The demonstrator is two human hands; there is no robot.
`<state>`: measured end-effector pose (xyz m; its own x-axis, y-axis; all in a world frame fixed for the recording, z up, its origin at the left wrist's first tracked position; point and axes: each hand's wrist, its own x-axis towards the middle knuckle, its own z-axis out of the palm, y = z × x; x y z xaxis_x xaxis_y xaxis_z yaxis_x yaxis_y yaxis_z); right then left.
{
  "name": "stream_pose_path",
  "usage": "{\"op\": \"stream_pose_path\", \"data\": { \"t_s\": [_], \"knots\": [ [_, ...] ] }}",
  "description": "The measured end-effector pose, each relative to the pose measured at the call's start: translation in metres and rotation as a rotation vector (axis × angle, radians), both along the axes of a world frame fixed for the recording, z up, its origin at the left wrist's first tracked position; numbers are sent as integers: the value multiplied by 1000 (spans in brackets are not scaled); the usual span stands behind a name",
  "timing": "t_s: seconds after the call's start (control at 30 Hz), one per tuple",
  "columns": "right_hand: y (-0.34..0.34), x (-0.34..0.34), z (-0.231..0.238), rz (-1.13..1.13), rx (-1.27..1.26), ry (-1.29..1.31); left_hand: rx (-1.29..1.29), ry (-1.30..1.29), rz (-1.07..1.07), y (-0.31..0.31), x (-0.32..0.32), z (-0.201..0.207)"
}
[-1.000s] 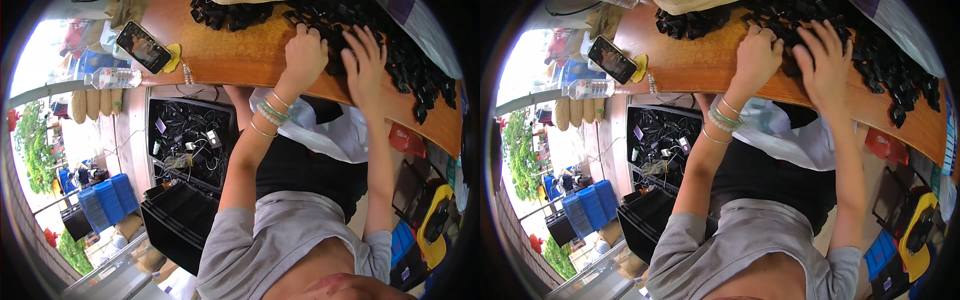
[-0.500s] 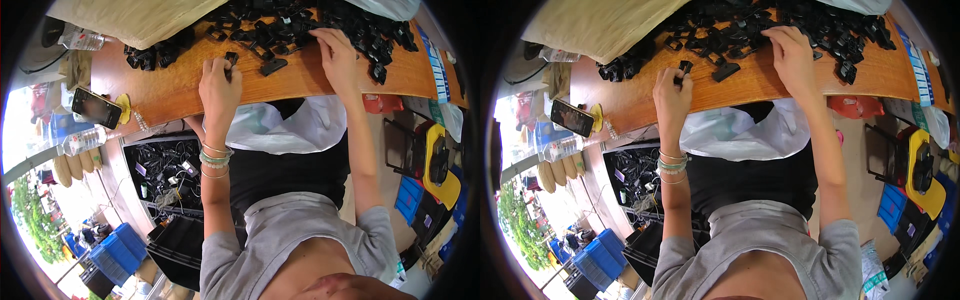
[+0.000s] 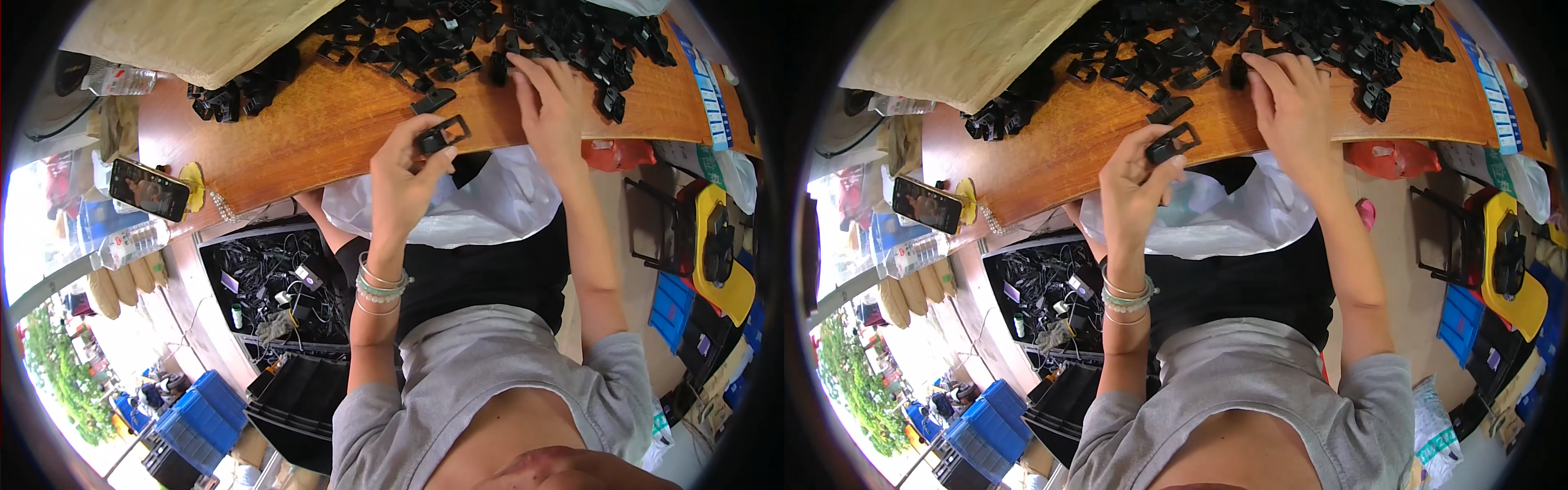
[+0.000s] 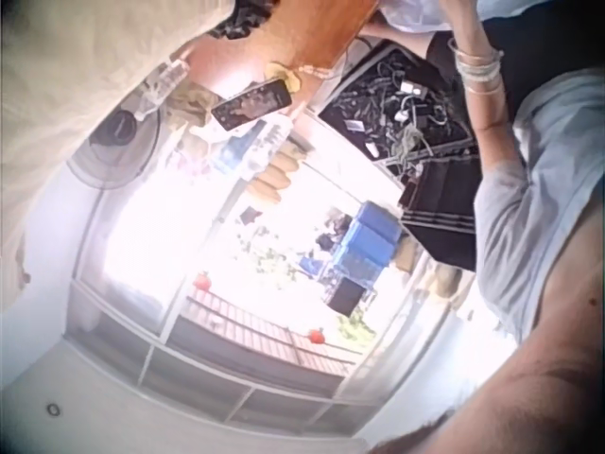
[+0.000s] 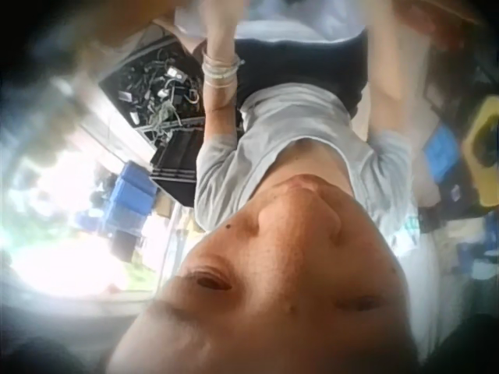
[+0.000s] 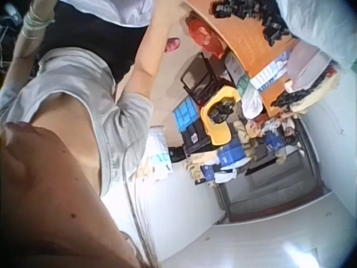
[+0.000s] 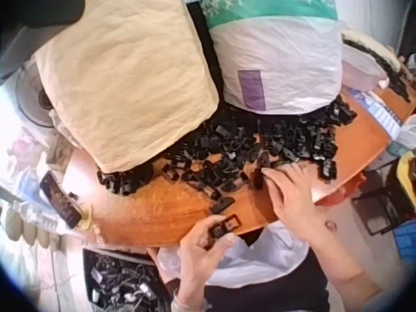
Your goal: The person picks up black metal components from a table, holds them to view various sides, and sorts them by placing them into a white bag in their lap or back onto the table. The person handles many similar components one at a time, moving a large pile of them across the workspace.
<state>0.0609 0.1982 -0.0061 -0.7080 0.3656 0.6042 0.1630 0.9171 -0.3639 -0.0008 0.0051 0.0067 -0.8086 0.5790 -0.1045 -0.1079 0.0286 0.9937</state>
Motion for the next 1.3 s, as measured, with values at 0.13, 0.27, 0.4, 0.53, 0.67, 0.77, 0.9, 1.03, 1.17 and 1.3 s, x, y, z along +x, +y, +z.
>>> {"op": "stream_pose_path", "data": {
  "t_s": [0.13,0.27,0.4,0.53,0.67,0.77,0.9,1.03,1.17,1.3],
  "knots": [
    [-8,-16,-6,-44,17,13,-27,67,-32,10,5,-6],
    [-10,-11,-10,-20,-62,-42,-111,96,-9,8,4,-6],
    [-4,-4,-4,113,-36,2,-102,44,-5,3,0,-6],
    [-2,0,0,191,56,-113,-99,19,4,3,1,-5],
    [-5,14,-12,349,-248,11,-75,6,-5,6,2,-5],
    [-25,22,4,469,-618,-31,-85,-56,-56,7,2,1],
    [-29,22,2,506,-626,56,-113,-103,-145,9,0,3],
    [-31,25,5,510,-644,89,-52,-96,-145,11,2,2],
    [-29,28,6,532,-420,63,-68,-124,-107,11,8,7],
    [-48,34,11,411,-1058,44,-54,242,-77,13,23,6]
  ]
}}
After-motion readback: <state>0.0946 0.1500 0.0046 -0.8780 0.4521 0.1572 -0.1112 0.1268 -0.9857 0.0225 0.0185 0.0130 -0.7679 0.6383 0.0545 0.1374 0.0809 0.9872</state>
